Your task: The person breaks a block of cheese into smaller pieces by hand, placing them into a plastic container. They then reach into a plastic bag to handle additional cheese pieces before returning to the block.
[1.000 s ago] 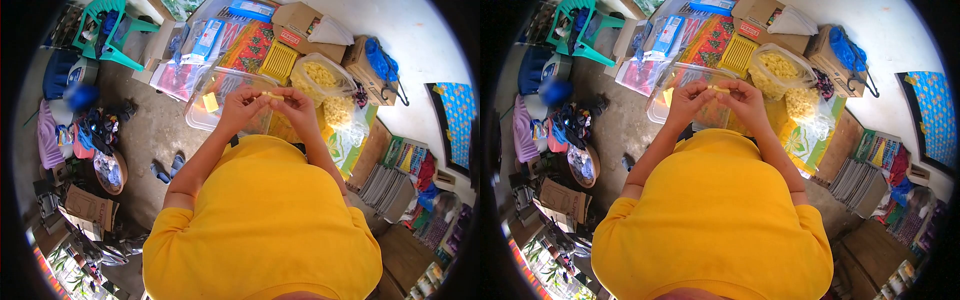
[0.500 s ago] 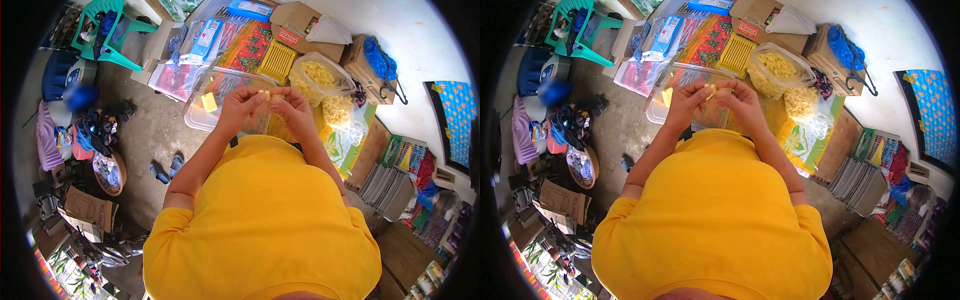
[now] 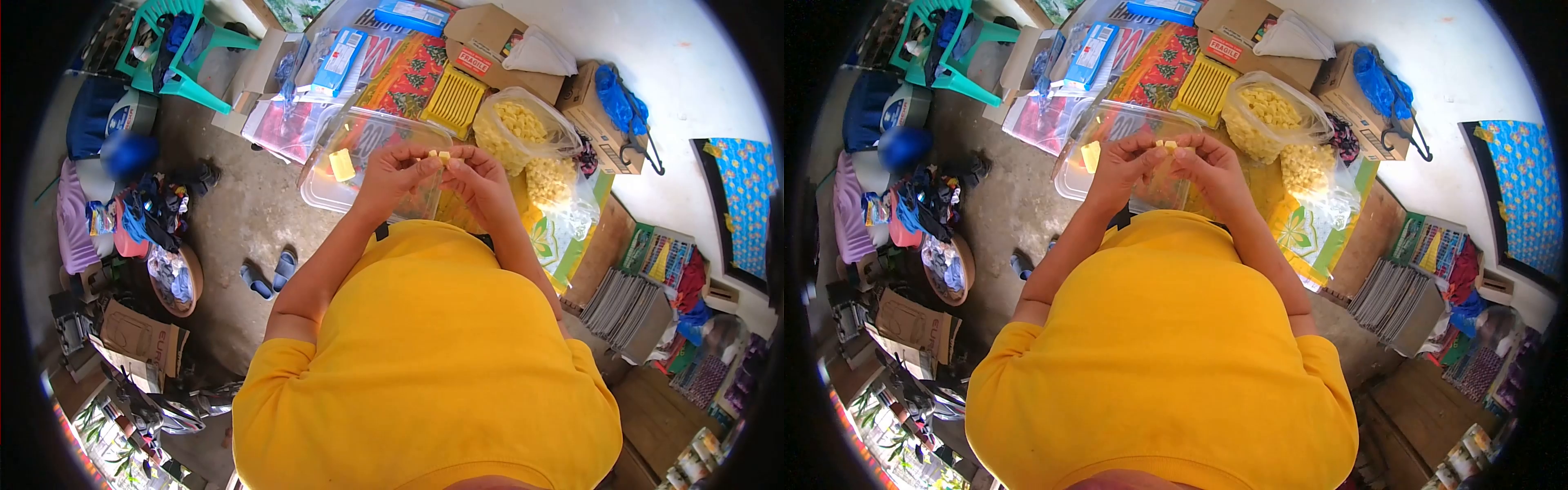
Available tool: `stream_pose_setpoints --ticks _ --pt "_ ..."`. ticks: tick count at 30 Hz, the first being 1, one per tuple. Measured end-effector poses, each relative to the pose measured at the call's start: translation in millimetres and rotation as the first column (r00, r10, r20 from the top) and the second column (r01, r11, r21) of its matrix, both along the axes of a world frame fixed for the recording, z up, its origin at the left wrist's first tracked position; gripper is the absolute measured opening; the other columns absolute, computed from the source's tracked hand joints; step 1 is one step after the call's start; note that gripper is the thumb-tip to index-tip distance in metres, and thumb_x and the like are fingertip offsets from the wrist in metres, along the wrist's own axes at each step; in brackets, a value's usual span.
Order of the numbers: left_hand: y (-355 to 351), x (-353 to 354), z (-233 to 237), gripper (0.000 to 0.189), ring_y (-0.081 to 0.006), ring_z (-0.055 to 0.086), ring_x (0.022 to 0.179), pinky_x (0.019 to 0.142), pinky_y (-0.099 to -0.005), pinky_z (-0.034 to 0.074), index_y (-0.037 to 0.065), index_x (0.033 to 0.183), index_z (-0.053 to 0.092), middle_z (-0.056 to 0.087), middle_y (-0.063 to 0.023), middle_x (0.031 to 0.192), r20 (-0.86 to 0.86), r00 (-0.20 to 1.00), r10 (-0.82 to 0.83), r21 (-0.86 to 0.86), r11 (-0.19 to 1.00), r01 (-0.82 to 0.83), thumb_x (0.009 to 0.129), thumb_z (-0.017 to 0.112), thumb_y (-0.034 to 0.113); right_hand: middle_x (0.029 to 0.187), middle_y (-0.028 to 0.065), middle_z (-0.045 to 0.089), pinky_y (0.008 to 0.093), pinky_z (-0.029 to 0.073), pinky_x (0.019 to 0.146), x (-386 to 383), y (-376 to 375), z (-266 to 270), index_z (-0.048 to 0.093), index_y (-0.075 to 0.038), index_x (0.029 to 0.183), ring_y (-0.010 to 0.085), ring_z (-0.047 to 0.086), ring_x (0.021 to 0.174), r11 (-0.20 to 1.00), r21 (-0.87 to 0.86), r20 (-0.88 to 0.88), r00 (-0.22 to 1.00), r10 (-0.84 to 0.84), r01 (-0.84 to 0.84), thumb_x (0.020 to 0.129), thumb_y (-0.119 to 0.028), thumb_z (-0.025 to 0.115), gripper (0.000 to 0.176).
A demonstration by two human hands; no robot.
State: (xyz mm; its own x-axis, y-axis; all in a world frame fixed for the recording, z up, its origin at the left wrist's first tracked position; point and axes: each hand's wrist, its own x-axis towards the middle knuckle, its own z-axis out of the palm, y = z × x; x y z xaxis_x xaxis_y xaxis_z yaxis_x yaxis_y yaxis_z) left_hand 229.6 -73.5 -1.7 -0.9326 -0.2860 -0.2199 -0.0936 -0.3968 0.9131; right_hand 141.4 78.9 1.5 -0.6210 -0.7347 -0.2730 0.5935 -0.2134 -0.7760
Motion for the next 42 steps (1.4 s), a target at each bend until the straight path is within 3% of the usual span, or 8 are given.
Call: stream_pose_setpoints --ticks 10,22,28,33,42 --pt "0.6 -1.6 -0.6 0.014 -0.0036 0.047 0.063 0.052 -0.0182 0.036 0.004 0.092 0.068 0.053 0.0044 0.08 -0.08 0.997 -0.017 -0.091 0.996 0.01 0.083 0.069 0.014 0.096 0.0062 0.062 0.0282 0.055 0.071 -0.3 -0.8 3.7 0.054 -0.003 0.104 0.0121 0.062 0.08 0.988 -0.146 0.168 0.984 0.066 -0.042 0.089 -0.007 0.057 0.016" --pt "0.3 -2.2 0.8 0.011 -0.0026 0.046 0.065 0.054 -0.0182 0.035 0.004 0.088 0.067 0.053 0.0058 0.077 -0.089 0.996 -0.028 -0.117 0.993 0.018 0.083 0.069 0.014 0.094 0.0057 0.061 0.0283 0.055 0.069 2.1 -3.0 5.7 0.052 -0.004 0.11 0.0122 0.061 0.079 0.995 -0.101 0.121 0.992 0.036 -0.024 0.09 -0.009 0.056 0.02" --pt "0.8 -3.1 5.2 0.01 -0.0021 0.045 0.062 0.053 -0.0181 0.034 0.005 0.085 0.066 0.053 0.0064 0.074 -0.078 0.997 -0.02 -0.091 0.996 0.013 0.083 0.069 0.015 0.091 0.0043 0.061 0.0277 0.054 0.069 5.1 -3.4 4.6 0.055 -0.002 0.115 0.0117 0.06 0.08 0.999 0.011 -0.095 0.995 0.034 -0.033 0.09 -0.013 0.059 0.027" --pt "-2.0 -2.3 1.7 0.015 -0.0008 0.049 0.06 0.047 -0.0177 0.038 0.005 0.086 0.065 0.06 0.0043 0.072 -0.095 0.995 -0.043 -0.093 0.995 0.034 0.084 0.069 0.02 0.088 0.0033 0.061 0.0275 0.054 0.069 3.2 -2.0 2.1 0.056 -0.001 0.113 0.01 0.059 0.077 0.999 -0.011 -0.047 0.998 0.033 -0.034 0.09 -0.014 0.059 0.026" --pt "-4.6 -0.3 6.1 0.011 -0.004 0.048 0.056 0.051 -0.0183 0.038 0.004 0.086 0.065 0.057 0.0031 0.07 -0.001 0.997 -0.08 0.038 0.996 0.08 0.084 0.067 0.015 0.087 0.003 0.061 0.028 0.055 0.068 2.7 -2.2 5.1 0.056 -0.001 0.112 0.0088 0.058 0.074 1.0 -0.015 -0.004 1.0 0.023 -0.024 0.092 -0.014 0.056 0.024"
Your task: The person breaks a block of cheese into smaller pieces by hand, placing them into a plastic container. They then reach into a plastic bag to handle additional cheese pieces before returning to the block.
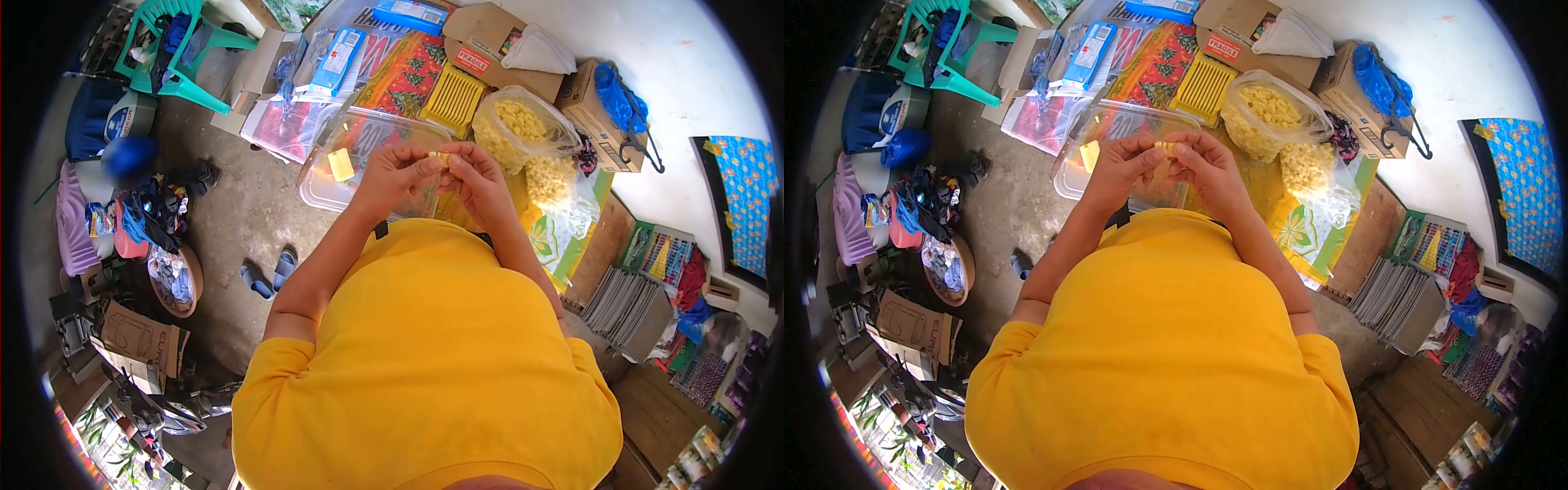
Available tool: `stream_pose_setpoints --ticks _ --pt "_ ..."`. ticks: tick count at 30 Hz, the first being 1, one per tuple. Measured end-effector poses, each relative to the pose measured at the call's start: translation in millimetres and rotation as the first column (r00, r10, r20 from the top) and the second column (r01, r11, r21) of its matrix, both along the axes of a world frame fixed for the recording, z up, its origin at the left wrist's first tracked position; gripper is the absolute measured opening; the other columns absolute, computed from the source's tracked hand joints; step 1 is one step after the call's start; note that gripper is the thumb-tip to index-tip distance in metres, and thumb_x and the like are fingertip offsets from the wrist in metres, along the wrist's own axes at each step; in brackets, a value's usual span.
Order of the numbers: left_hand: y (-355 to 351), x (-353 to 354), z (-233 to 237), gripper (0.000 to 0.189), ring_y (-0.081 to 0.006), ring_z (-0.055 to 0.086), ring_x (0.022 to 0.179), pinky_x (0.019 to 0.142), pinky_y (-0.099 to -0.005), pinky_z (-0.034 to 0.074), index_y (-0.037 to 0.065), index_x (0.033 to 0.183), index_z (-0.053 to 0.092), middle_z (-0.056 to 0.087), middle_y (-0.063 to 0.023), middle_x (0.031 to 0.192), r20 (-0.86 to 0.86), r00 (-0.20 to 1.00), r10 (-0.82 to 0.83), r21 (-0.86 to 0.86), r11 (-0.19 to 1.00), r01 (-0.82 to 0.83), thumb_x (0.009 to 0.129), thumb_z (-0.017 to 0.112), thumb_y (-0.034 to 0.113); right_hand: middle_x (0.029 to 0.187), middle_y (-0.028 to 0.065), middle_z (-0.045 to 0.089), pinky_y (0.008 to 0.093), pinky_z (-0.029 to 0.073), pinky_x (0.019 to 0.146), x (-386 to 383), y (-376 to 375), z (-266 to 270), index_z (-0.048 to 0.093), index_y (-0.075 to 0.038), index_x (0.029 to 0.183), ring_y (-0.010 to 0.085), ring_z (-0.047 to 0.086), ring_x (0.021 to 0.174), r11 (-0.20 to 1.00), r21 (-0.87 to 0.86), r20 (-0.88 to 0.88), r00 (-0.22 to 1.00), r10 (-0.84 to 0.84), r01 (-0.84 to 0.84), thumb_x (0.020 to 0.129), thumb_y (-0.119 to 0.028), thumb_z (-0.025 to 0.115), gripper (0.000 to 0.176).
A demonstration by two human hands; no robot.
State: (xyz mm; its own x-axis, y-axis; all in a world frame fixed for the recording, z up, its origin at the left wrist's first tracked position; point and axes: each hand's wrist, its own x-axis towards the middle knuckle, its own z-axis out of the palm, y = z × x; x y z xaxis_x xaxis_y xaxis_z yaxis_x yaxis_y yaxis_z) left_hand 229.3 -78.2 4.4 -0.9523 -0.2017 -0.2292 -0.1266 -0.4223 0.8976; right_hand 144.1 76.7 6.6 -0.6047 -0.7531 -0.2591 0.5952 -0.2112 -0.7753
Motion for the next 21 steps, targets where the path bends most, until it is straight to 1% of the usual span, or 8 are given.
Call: stream_pose_setpoints --ticks 3,7,10,13,16,17,19,21 --pt "0 0 -3 0.011 -0.005 0.05 0.055 0.051 -0.0185 0.039 0.004 0.085 0.065 0.057 0.0028 0.067 0.017 1.0 -0.005 0.063 0.998 0.004 0.085 0.067 0.015 0.088 0.0038 0.061 0.0287 0.055 0.067 -1 1 0 0.056 -0.001 0.111 0.0096 0.06 0.074 0.999 -0.04 0.063 0.998 0.005 -0.002 0.092 -0.013 0.055 0.023" --pt "1 -1 -11 0.017 -0.004 0.049 0.052 0.046 -0.0193 0.039 0.003 0.091 0.067 0.057 0.0027 0.065 0.031 0.999 0.02 0.172 0.985 -0.025 0.085 0.068 0.018 0.088 0.0045 0.062 0.0284 0.056 0.066 -3 1 0 0.056 -0.002 0.108 0.0106 0.061 0.074 0.996 -0.078 0.158 0.987 -0.028 0.04 0.093 -0.012 0.053 0.019" --pt "1 -1 -11 0.017 -0.0044 0.049 0.052 0.045 -0.0195 0.039 0.004 0.091 0.067 0.057 0.0028 0.065 0.056 0.998 0.026 0.21 0.977 -0.037 0.084 0.068 0.019 0.088 0.0049 0.062 0.0274 0.056 0.066 -11 7 -2 0.057 -0.002 0.106 0.011 0.062 0.075 0.994 -0.083 0.176 0.983 -0.05 0.065 0.092 -0.011 0.053 0.017" --pt "0 -1 -13 0.017 -0.0047 0.049 0.051 0.045 -0.0198 0.039 0.005 0.091 0.067 0.057 0.0029 0.065 0.066 0.998 0.018 0.239 0.971 -0.033 0.084 0.069 0.02 0.086 0.0043 0.062 0.027 0.055 0.066 -32 17 -3 0.057 -0.001 0.104 0.0105 0.061 0.074 0.978 -0.057 0.068 0.979 -0.194 0.198 0.091 -0.011 0.054 0.017" --pt "-2 -1 -16 0.018 -0.0056 0.049 0.051 0.045 -0.0201 0.039 0.005 0.093 0.067 0.056 0.0024 0.065 0.105 0.994 -0.001 0.281 0.959 -0.029 0.085 0.067 0.021 0.085 0.0033 0.061 0.0253 0.055 0.066 -68 30 -11 0.06 0.0 0.103 0.0099 0.06 0.072 0.898 0.149 -0.243 0.895 -0.373 0.415 0.09 -0.012 0.056 0.019" --pt "-3 -1 -16 0.018 -0.0062 0.05 0.051 0.046 -0.0201 0.04 0.004 0.095 0.067 0.056 0.0021 0.065 0.126 0.992 -0.012 0.298 0.954 -0.026 0.086 0.065 0.02 0.085 0.0039 0.061 0.0255 0.054 0.065 -81 35 -16 0.061 0.0 0.102 0.0103 0.06 0.073 0.865 0.219 -0.391 0.853 -0.346 0.452 0.089 -0.013 0.057 0.019" --pt "-3 -1 -16 0.019 -0.0069 0.051 0.052 0.046 -0.0202 0.041 0.004 0.097 0.066 0.057 0.0014 0.067 0.157 0.987 -0.032 0.339 0.941 -0.023 0.087 0.063 0.02 0.084 0.0052 0.06 0.0258 0.053 0.064 -109 46 -33 0.063 0.0 0.102 0.011 0.06 0.074 0.772 0.329 -0.651 0.723 -0.232 0.544 0.088 -0.014 0.058 0.021" --pt "-3 -2 -16 0.021 -0.0072 0.052 0.053 0.046 -0.0206 0.042 0.003 0.098 0.066 0.059 0.0007 0.069 0.179 0.983 -0.05 0.384 0.923 -0.022 0.088 0.063 0.021 0.088 0.0056 0.062 0.0265 0.053 0.066 -136 60 -60 0.064 -0.001 0.104 0.0116 0.06 0.075 0.684 0.453 -0.732 0.676 -0.08 0.572 0.086 -0.014 0.06 0.023"
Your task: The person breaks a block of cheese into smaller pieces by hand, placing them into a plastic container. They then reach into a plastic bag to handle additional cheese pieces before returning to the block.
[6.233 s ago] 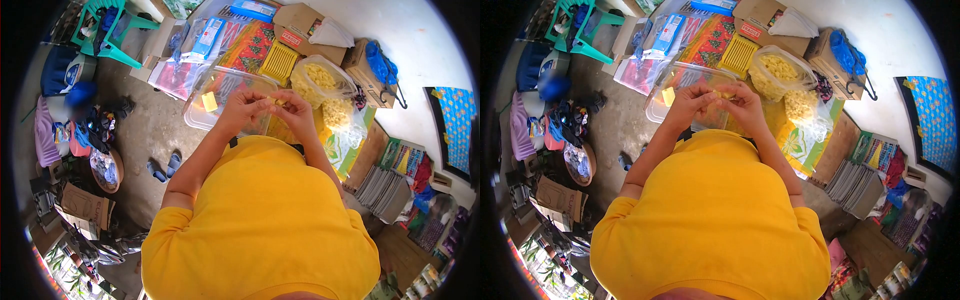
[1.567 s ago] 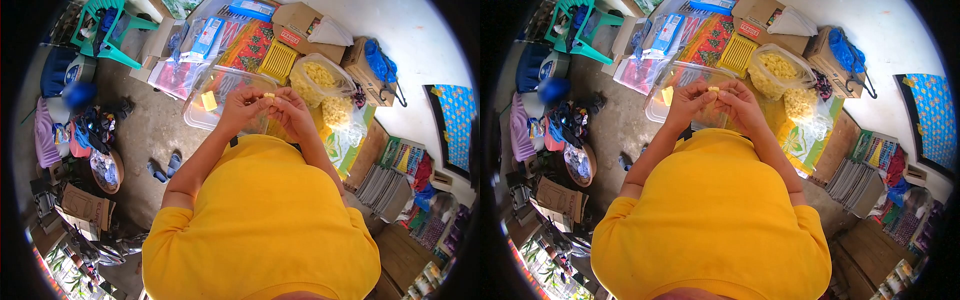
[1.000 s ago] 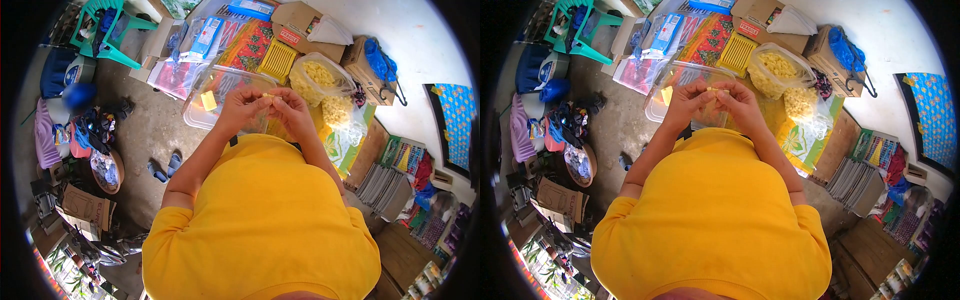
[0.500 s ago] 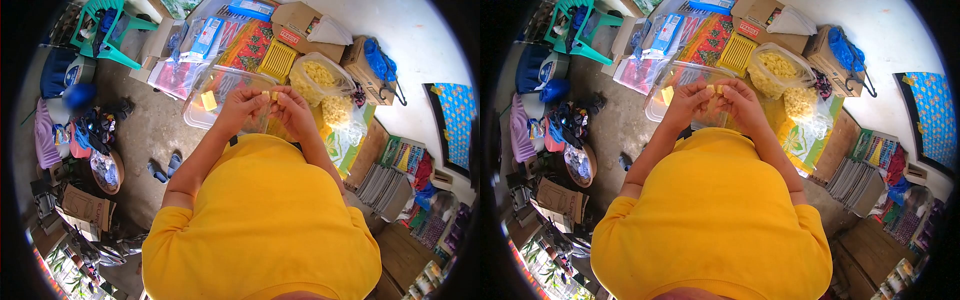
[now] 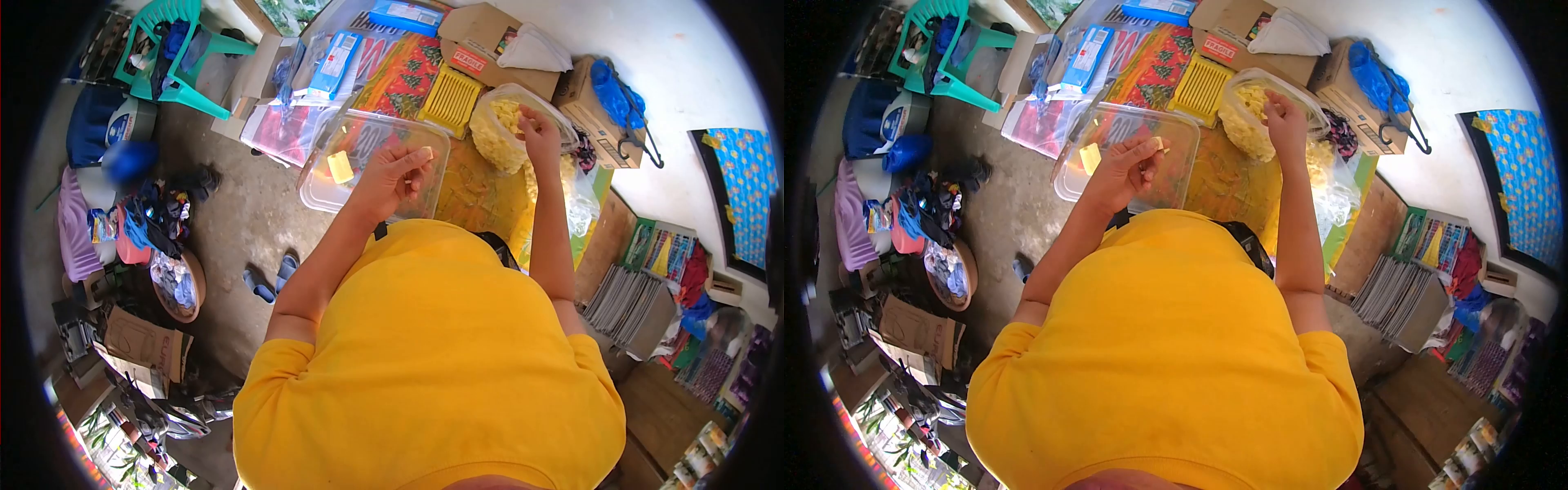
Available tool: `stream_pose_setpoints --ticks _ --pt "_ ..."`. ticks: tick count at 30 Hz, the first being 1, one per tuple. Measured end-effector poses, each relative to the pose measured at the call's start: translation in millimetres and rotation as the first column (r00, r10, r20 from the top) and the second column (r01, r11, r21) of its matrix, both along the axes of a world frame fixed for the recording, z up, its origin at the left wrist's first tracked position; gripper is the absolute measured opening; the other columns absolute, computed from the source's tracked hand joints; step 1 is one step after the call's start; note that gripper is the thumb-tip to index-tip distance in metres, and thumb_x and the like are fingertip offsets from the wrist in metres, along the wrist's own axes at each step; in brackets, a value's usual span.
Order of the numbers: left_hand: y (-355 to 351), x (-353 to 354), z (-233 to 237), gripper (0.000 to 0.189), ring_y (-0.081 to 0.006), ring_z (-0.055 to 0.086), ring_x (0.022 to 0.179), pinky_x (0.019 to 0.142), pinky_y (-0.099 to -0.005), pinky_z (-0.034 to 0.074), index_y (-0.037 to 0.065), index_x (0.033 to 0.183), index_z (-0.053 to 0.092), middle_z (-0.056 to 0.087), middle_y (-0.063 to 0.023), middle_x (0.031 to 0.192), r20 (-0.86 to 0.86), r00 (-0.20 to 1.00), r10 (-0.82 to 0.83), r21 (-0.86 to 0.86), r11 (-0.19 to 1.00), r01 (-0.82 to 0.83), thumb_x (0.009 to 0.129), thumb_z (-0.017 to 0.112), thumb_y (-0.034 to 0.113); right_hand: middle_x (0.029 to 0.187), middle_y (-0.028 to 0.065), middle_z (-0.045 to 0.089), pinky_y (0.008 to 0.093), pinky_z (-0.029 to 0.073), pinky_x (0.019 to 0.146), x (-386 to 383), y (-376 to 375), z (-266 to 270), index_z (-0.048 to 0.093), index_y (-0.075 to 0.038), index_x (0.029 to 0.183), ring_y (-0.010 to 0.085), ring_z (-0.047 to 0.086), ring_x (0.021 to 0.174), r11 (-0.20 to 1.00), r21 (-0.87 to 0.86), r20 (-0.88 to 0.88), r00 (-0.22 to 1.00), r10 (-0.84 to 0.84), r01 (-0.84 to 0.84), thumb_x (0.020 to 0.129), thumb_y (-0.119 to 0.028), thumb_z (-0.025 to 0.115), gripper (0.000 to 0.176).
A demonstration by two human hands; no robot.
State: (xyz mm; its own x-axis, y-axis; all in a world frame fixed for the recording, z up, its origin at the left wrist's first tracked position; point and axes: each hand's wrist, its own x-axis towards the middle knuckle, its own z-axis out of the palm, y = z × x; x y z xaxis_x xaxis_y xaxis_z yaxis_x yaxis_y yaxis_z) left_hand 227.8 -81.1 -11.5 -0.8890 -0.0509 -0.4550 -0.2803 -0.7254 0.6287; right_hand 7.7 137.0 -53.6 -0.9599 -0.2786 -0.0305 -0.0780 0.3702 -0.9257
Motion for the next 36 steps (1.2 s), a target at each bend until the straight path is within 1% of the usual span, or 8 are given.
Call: stream_pose_setpoints --ticks 4,7,10,13,16,19,27,36 --pt "-1 0 -4 0.02 -0.007 0.054 0.056 0.045 -0.0215 0.044 0.004 0.099 0.065 0.061 0.0005 0.073 -0.056 0.998 -0.036 0.097 0.994 0.042 0.088 0.062 0.02 0.083 0.0091 0.06 0.0293 0.048 0.068 -7 5 -14 0.067 -0.004 0.099 0.0149 0.06 0.077 0.969 0.242 -0.26 0.965 0.021 0.045 0.085 -0.017 0.061 0.02" --pt "0 1 -7 0.017 -0.0068 0.054 0.056 0.045 -0.0219 0.044 0.005 0.098 0.064 0.061 0.0008 0.074 -0.062 0.997 -0.039 0.141 0.989 0.047 0.088 0.062 0.019 0.084 0.0072 0.06 0.0274 0.046 0.068 18 -9 11 0.067 -0.004 0.097 0.0145 0.058 0.074 0.965 0.259 -0.298 0.954 0.031 0.049 0.085 -0.018 0.062 0.019" --pt "1 1 -9 0.014 -0.0068 0.054 0.056 0.045 -0.0219 0.044 0.006 0.095 0.064 0.061 0.0008 0.075 -0.051 0.998 -0.04 0.135 0.99 0.047 0.088 0.063 0.017 0.083 0.0061 0.06 0.0266 0.045 0.065 56 -28 34 0.066 -0.004 0.095 0.0139 0.056 0.072 0.995 -0.012 -0.134 0.987 0.092 -0.095 0.083 -0.016 0.065 0.018" --pt "2 0 -9 0.011 -0.0068 0.054 0.057 0.046 -0.0215 0.044 0.007 0.093 0.064 0.061 0.0011 0.075 -0.047 0.998 -0.042 0.104 0.993 0.046 0.086 0.065 0.016 0.077 -0.0027 0.053 0.0188 0.038 0.057 92 -42 62 0.066 -0.007 0.104 0.005 0.046 0.063 0.927 -0.316 0.175 0.949 0.263 -0.199 0.083 -0.017 0.068 0.024" --pt "4 -2 -7 0.011 -0.0054 0.053 0.055 0.047 -0.0201 0.042 0.008 0.089 0.065 0.06 0.0023 0.07 -0.041 0.998 -0.041 0.031 0.999 0.043 0.085 0.067 0.018 0.076 -0.0029 0.048 0.0202 0.037 0.06 106 -43 59 0.066 -0.008 0.107 0.0066 0.046 0.067 0.836 -0.209 -0.022 0.857 0.515 -0.508 0.078 -0.012 0.072 0.03" --pt "10 0 2 0.016 -0.0028 0.049 0.051 0.046 -0.0185 0.038 0.007 0.085 0.067 0.058 0.0037 0.064 -0.045 0.998 -0.038 -0.11 0.993 0.033 0.082 0.071 0.023 0.075 -0.0012 0.046 0.0226 0.038 0.063 119 -46 83 0.066 -0.01 0.11 0.0097 0.047 0.071 0.792 -0.022 -0.184 0.781 0.596 -0.61 0.074 -0.006 0.073 0.037" --pt "9 4 15 0.022 -0.0031 0.051 0.059 0.053 -0.0178 0.043 0.006 0.102 0.067 0.061 0.003 0.075 -0.134 0.985 -0.111 -0.234 0.969 0.077 0.084 0.068 0.018 0.075 0.0004 0.049 0.0246 0.039 0.064 129 -49 82 0.068 -0.011 0.11 0.0123 0.048 0.072 0.819 -0.04 -0.247 0.8 0.547 -0.573 0.074 -0.004 0.072 0.037" --pt "14 6 24 0.02 -0.0023 0.048 0.056 0.05 -0.0182 0.039 0.003 0.093 0.069 0.063 0.0029 0.074 -0.134 0.988 -0.075 -0.337 0.941 0.026 0.082 0.069 0.02 0.078 0.0017 0.052 0.0256 0.04 0.063 132 -46 86 0.067 -0.011 0.111 0.0138 0.049 0.072 0.83 -0.011 -0.26 0.803 0.536 -0.558 0.073 -0.005 0.073 0.038"
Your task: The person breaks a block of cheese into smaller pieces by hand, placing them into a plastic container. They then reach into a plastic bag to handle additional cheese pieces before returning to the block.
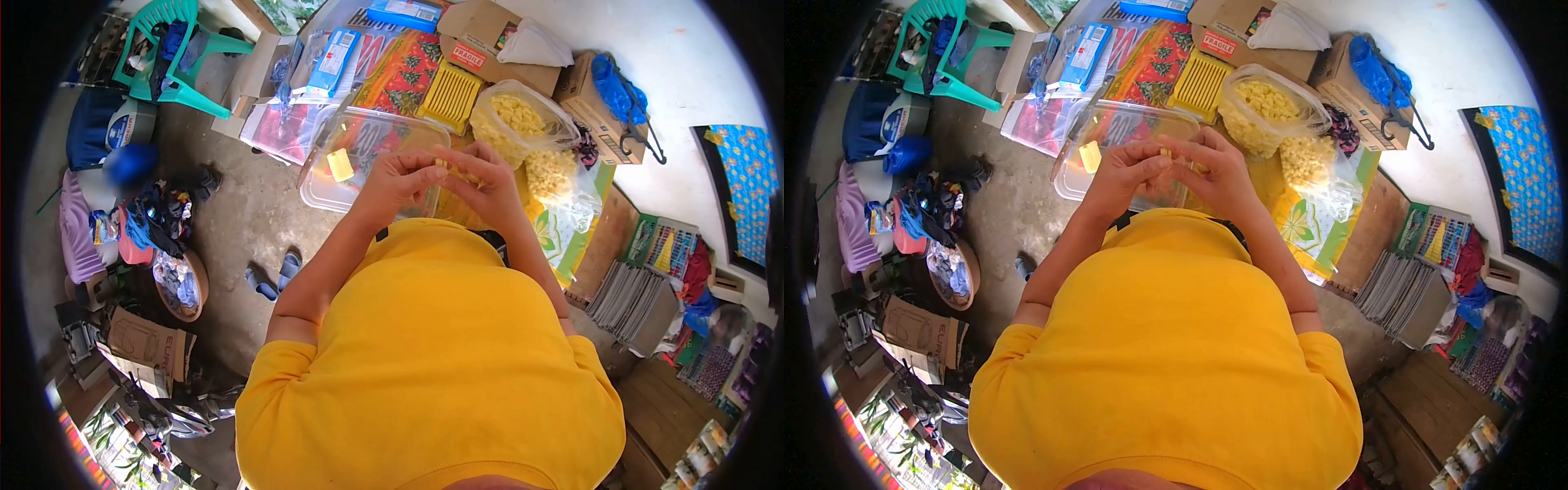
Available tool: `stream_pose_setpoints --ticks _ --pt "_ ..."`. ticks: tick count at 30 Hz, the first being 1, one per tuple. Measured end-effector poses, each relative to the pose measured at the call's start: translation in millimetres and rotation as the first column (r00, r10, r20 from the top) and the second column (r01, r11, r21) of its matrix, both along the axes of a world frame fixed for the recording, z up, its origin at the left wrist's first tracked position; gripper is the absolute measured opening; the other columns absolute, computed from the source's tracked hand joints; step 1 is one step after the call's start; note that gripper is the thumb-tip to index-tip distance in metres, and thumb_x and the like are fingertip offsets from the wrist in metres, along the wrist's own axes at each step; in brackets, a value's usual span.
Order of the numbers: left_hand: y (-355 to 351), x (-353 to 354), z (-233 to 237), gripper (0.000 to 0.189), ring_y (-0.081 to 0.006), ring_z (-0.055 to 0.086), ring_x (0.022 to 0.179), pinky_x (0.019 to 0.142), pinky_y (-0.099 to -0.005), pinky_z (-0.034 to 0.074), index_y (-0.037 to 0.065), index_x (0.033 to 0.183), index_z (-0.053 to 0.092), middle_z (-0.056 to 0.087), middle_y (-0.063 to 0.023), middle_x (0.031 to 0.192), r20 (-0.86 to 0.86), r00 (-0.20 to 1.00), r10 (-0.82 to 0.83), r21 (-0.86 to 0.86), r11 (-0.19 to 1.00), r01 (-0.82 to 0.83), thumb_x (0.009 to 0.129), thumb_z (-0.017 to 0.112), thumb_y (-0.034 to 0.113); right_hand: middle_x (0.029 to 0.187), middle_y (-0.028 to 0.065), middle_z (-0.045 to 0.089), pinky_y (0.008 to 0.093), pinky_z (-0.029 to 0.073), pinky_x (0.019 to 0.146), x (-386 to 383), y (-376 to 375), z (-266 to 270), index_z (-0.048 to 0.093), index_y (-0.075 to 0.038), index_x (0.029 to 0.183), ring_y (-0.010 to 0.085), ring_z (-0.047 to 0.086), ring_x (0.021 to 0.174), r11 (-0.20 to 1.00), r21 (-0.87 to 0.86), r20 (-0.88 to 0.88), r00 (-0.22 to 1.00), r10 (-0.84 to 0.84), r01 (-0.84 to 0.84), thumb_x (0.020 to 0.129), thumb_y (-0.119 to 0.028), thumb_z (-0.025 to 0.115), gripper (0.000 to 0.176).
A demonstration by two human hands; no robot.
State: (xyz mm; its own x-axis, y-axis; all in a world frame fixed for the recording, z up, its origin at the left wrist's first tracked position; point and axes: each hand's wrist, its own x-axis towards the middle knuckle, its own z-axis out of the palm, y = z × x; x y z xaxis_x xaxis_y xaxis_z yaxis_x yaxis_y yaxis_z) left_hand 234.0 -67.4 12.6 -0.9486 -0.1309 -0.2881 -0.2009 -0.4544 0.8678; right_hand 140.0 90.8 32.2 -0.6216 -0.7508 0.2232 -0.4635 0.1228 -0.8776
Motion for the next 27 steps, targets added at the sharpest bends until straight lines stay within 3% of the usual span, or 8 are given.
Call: stream_pose_setpoints --ticks 6,9,12,15,18,21,27 --pt "-4 0 1 0.021 -0.004 0.052 0.062 0.054 -0.0194 0.041 0.004 0.1 0.067 0.061 0.0023 0.074 -0.003 0.997 -0.077 -0.034 0.996 0.077 0.084 0.067 0.017 0.077 0.0014 0.051 0.025 0.039 0.061 -1 1 -1 0.067 -0.011 0.11 0.0132 0.049 0.071 0.999 -0.031 -0.034 0.999 -0.01 0.009 0.072 -0.005 0.074 0.039" --pt "-3 0 0 0.02 -0.0053 0.054 0.062 0.055 -0.02 0.044 0.004 0.1 0.067 0.061 0.0016 0.074 0.031 0.999 -0.044 0.071 0.997 0.041 0.085 0.066 0.017 0.076 0.0012 0.05 0.0251 0.038 0.06 0 1 0 0.068 -0.011 0.11 0.013 0.048 0.07 0.999 -0.032 -0.021 0.999 -0.028 0.028 0.072 -0.006 0.075 0.04" --pt "-3 -1 0 0.017 -0.0027 0.051 0.057 0.051 -0.018 0.039 0.006 0.095 0.069 0.06 0.0045 0.072 0.039 0.998 -0.042 0.176 0.984 0.035 0.086 0.065 0.02 0.075 0.001 0.049 0.0252 0.038 0.059 0 2 0 0.067 -0.012 0.111 0.0128 0.047 0.069 0.999 -0.04 -0.012 0.999 -0.037 0.036 0.071 -0.007 0.076 0.04" --pt "-2 -3 1 0.016 -0.0026 0.051 0.057 0.051 -0.0181 0.039 0.007 0.093 0.068 0.059 0.0043 0.071 0.048 0.999 -0.023 0.101 0.995 0.019 0.086 0.065 0.021 0.074 0.0009 0.049 0.0251 0.037 0.058 1 2 -2 0.068 -0.012 0.111 0.0125 0.047 0.069 0.998 -0.042 -0.001 0.999 -0.043 0.042 0.071 -0.008 0.076 0.041" --pt "-7 -4 -9 0.02 -0.0079 0.057 0.061 0.054 -0.0221 0.048 0.002 0.098 0.066 0.061 -0.0014 0.071 0.014 0.998 -0.055 0.159 0.986 0.052 0.086 0.064 0.018 0.073 0.0008 0.049 0.0248 0.037 0.058 1 2 -2 0.068 -0.011 0.11 0.0122 0.047 0.068 0.998 -0.035 0.01 0.999 -0.052 0.052 0.071 -0.009 0.077 0.041" --pt "-3 -5 -5 0.016 -0.0031 0.051 0.058 0.051 -0.0183 0.038 0.008 0.087 0.067 0.057 0.0042 0.068 0.064 0.997 -0.051 0.224 0.974 0.035 0.085 0.066 0.024 0.072 0.0005 0.048 0.0245 0.037 0.058 1 3 -3 0.068 -0.011 0.11 0.0118 0.046 0.067 0.997 -0.047 0.042 0.997 -0.06 0.062 0.071 -0.009 0.077 0.04" --pt "-3 -8 -8 0.018 -0.0037 0.051 0.058 0.051 -0.0181 0.039 0.008 0.089 0.067 0.058 0.0037 0.069 0.071 0.992 -0.104 0.274 0.958 0.081 0.086 0.065 0.026 0.074 0.0019 0.05 0.025 0.041 0.06 -1 7 -3 0.067 -0.012 0.111 0.0127 0.049 0.068 0.997 -0.024 0.05 0.996 -0.07 0.071 0.073 -0.009 0.075 0.038"
